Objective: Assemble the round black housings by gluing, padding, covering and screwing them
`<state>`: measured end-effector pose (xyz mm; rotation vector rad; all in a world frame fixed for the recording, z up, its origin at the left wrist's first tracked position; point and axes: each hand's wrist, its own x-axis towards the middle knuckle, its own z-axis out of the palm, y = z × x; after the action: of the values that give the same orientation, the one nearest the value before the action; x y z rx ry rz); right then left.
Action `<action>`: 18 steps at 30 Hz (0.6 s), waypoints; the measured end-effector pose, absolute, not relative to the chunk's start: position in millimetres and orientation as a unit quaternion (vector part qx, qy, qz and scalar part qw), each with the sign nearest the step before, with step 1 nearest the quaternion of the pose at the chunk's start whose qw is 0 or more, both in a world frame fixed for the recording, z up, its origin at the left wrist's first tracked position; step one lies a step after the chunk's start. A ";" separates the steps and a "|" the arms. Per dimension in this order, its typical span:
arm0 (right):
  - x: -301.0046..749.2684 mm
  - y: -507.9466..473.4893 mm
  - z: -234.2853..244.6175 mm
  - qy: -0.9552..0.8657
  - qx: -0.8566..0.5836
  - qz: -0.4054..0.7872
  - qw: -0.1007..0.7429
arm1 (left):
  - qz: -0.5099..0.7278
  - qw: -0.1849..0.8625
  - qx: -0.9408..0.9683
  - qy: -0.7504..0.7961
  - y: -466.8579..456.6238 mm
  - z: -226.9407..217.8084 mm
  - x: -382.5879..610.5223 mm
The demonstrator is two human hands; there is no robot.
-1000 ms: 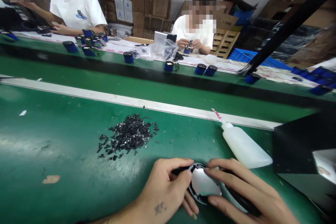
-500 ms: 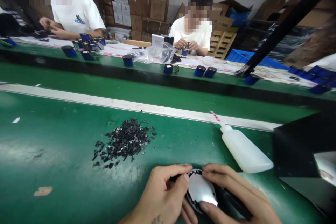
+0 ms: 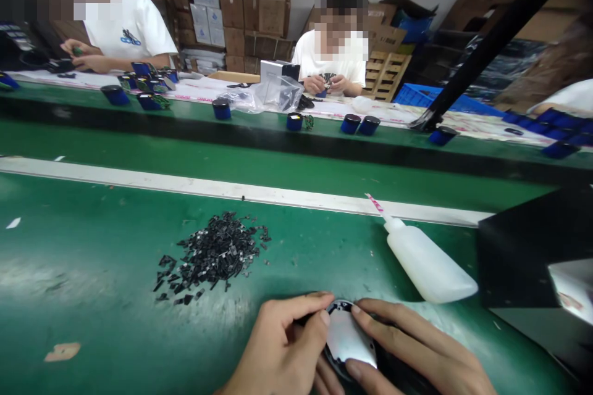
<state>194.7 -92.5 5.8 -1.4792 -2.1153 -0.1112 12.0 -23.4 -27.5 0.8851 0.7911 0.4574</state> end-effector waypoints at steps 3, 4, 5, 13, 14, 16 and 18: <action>194.4 -92.4 5.3 -0.787 -0.550 -0.040 0.277 | 0.215 0.802 0.412 0.376 -24.9 -25.8 12.4; 194.1 -92.3 4.5 -0.786 -0.549 -0.042 0.279 | 0.212 0.800 0.415 0.377 -25.3 -25.5 12.6; 194.0 -92.3 3.5 -0.785 -0.553 -0.043 0.278 | 0.209 0.797 0.421 0.380 -25.6 -25.4 12.8; 202.9 -95.2 2.4 -0.785 -0.563 0.003 0.258 | 0.210 0.741 0.501 0.395 -27.6 -26.5 13.7; 203.7 -95.9 2.7 -0.785 -0.566 0.025 0.249 | 0.208 0.740 0.503 0.397 -27.6 -26.3 13.8; 203.5 -97.6 2.6 -0.773 -0.587 0.065 0.233 | 0.204 0.738 0.503 0.402 -27.5 -25.4 14.0; 201.9 -99.3 2.7 -0.755 -0.608 0.084 0.230 | 0.203 0.737 0.503 0.404 -27.5 -23.9 14.7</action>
<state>201.9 -99.3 2.7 -1.6744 -2.0777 0.2311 14.7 -27.5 -23.9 1.1051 0.8869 0.4466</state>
